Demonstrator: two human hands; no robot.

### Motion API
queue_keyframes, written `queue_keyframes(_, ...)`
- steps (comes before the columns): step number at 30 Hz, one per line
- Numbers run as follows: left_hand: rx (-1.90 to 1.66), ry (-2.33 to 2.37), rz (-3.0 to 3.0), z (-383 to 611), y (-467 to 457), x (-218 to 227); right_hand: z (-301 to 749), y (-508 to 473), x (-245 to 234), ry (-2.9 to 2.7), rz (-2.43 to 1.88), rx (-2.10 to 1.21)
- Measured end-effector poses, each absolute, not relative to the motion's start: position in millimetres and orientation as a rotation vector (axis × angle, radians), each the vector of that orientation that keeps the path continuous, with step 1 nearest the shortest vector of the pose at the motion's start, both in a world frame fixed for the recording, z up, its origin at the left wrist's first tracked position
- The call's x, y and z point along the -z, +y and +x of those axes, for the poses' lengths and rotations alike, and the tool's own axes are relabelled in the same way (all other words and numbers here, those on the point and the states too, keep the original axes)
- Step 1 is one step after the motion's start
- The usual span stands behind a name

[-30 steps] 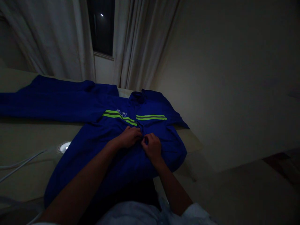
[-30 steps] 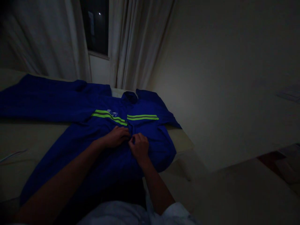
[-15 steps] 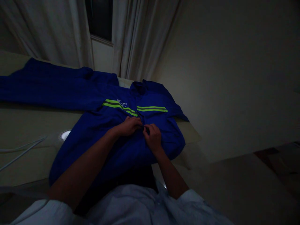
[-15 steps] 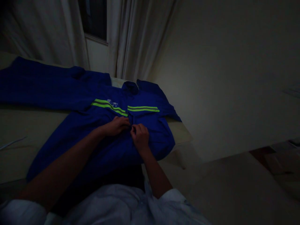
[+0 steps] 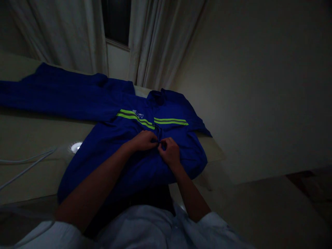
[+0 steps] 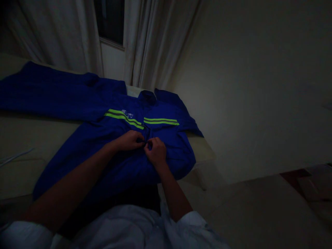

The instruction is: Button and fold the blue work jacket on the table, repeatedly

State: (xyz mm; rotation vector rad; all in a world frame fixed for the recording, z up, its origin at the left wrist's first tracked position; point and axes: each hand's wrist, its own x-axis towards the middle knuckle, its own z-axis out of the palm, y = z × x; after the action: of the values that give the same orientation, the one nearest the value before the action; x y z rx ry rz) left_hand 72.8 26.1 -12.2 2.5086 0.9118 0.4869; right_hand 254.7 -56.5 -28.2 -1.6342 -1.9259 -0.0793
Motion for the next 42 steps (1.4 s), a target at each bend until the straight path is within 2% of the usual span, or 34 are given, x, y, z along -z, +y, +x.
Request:
queue_keyframes(7, -0.521, 0.853, 2.522, 73, 19, 6, 249, -60, 28, -1.978, -1.741, 0.344)
queue_keyframes(13, -0.486, 0.897, 2.638, 68, 21, 8, 243, -58, 6, -2.208, -1.772, 0.488)
queue_keyframes(17, -0.43, 0.886, 2.682, 69, 18, 6, 247, -52, -7, -2.328, -1.777, 0.376)
queue_keyframes(22, -0.376, 0.933, 2.625, 73, 17, 8, 266, -39, -13, -2.364, -1.656, -0.055)
queue_keyframes(32, -0.391, 0.924, 2.547, 71, 25, 21, 282, -30, 2, -1.998, -1.556, -0.472)
queue_keyframes(37, -0.382, 0.903, 2.543, 73, 21, 17, 276, -36, 5, -2.027, -1.496, -0.461)
queue_keyframes(42, -0.436, 0.855, 2.48, 71, 23, 14, 275, -37, 13, -1.938, -1.534, -0.281)
